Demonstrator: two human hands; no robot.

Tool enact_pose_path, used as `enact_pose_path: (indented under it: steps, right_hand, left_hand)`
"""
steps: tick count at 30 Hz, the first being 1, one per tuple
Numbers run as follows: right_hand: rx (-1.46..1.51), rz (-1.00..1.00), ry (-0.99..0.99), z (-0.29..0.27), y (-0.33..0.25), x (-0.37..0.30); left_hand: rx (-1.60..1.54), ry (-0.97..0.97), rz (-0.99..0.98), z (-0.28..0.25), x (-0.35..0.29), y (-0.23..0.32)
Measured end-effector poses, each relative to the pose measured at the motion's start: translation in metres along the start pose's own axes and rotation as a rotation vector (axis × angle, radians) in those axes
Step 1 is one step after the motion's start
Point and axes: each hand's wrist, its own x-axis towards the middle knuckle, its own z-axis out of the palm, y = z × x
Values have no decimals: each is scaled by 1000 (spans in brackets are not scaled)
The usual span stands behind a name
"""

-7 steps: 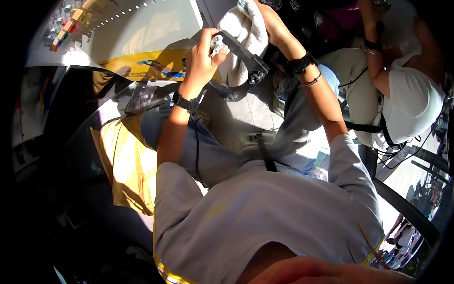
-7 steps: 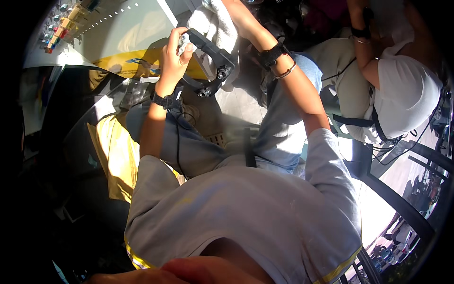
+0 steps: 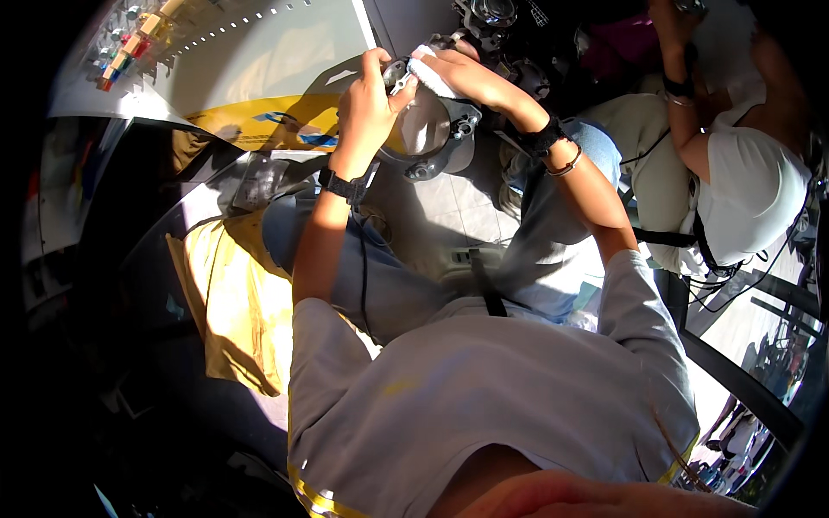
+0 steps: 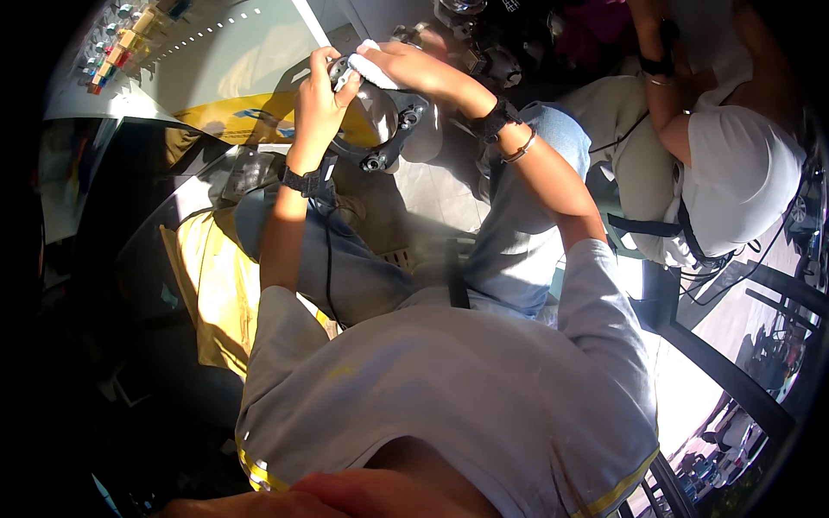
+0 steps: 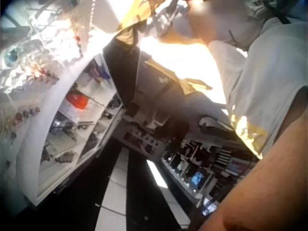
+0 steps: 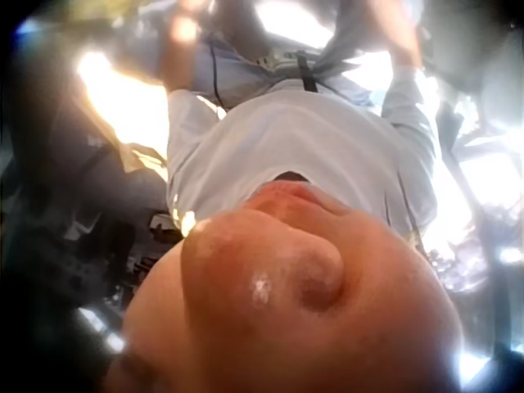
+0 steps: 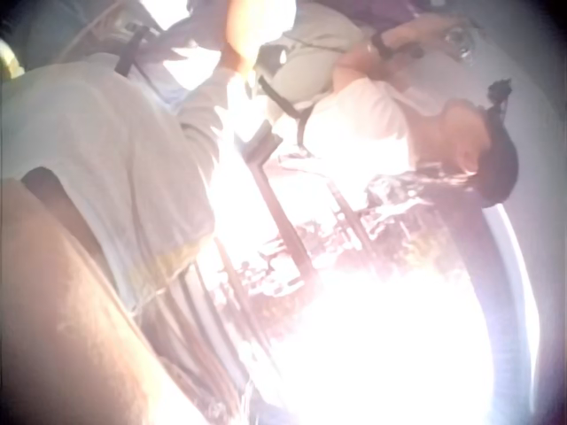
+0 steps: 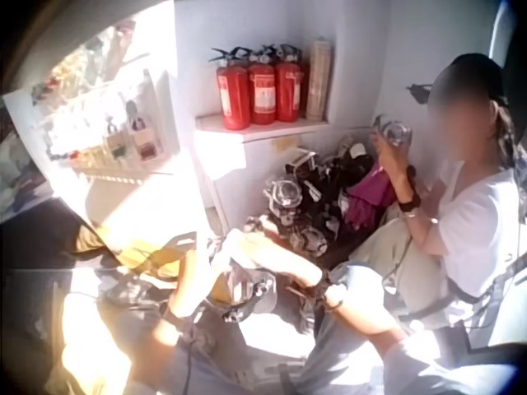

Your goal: The person wipes the exterior and interior surfaces of a pair of goggles using a white cloth. They rotate the goggles to clean different areas and then place them on a nearby shelf.

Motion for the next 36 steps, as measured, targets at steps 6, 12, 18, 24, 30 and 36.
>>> enact_pose_path:
  steps: [6, 12, 18, 24, 30, 36]
  right_hand:
    - [81, -48, -206, 4, -4, -3]
    - [-115, 35, -201, 7, -2, -8]
    - [-16, -49, -129, 9, -7, -9]
    - [274, 15, 26, 5, 13, 7]
    - [321, 15, 62, 9, 22, 13]
    - [237, -135, 193, -10, 23, 8]
  left_hand:
    - [-34, 2, 126, -7, 2, 14]
    - [-394, 2, 957, -95, -39, 145]
    - [-1011, -487, 1469, -111, -72, 193]
    - [-986, -652, 1469, -117, -73, 192]
    - [-669, -602, 1423, -114, -71, 189]
    - [-682, -334, 1034, -118, -33, 175]
